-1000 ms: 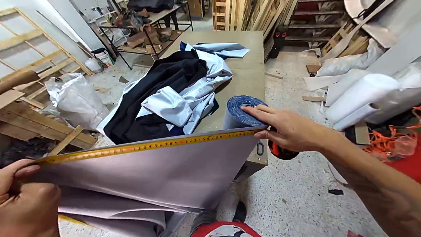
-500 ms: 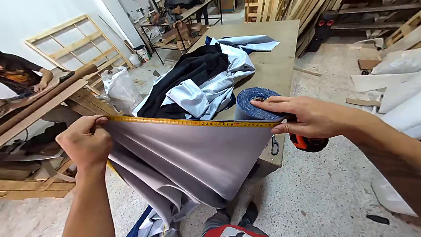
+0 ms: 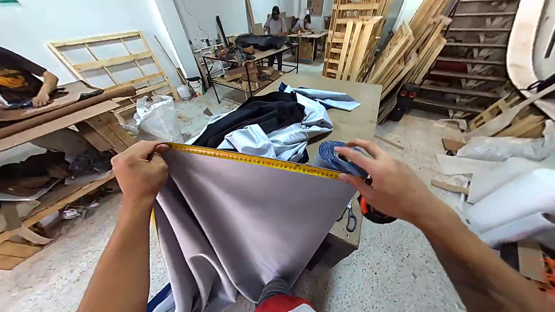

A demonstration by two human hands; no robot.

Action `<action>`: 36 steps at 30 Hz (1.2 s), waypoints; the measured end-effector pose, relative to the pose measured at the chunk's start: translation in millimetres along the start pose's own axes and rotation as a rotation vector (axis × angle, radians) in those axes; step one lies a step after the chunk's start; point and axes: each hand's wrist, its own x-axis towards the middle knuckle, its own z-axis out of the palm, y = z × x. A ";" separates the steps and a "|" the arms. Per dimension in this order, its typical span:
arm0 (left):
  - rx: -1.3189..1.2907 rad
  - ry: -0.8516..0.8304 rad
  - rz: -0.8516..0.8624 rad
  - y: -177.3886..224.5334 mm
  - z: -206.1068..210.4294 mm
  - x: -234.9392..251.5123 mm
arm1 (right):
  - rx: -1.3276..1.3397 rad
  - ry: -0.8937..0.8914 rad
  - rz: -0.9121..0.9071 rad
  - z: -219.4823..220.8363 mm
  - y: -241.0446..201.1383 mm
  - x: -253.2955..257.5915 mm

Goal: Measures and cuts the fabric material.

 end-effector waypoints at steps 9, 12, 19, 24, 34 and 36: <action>-0.099 -0.014 0.052 -8.0 33.1 12.7 | -0.159 0.083 0.186 25.1 -69.7 13.6; -0.320 -0.211 -0.002 -22.0 25.2 14.3 | -0.171 0.100 0.192 28.2 -70.9 15.0; -0.922 -0.739 0.195 27.2 48.3 28.1 | -0.275 0.174 0.149 40.8 -79.2 13.7; -0.859 -1.102 0.520 153.1 124.9 6.6 | -0.291 0.182 0.148 44.5 -80.8 13.8; -1.783 -1.309 -0.062 169.6 170.2 -49.9 | -0.358 0.179 0.162 43.6 -78.0 14.6; -1.760 -1.305 -0.083 170.0 172.8 -52.8 | -0.370 0.183 0.163 44.0 -78.6 15.3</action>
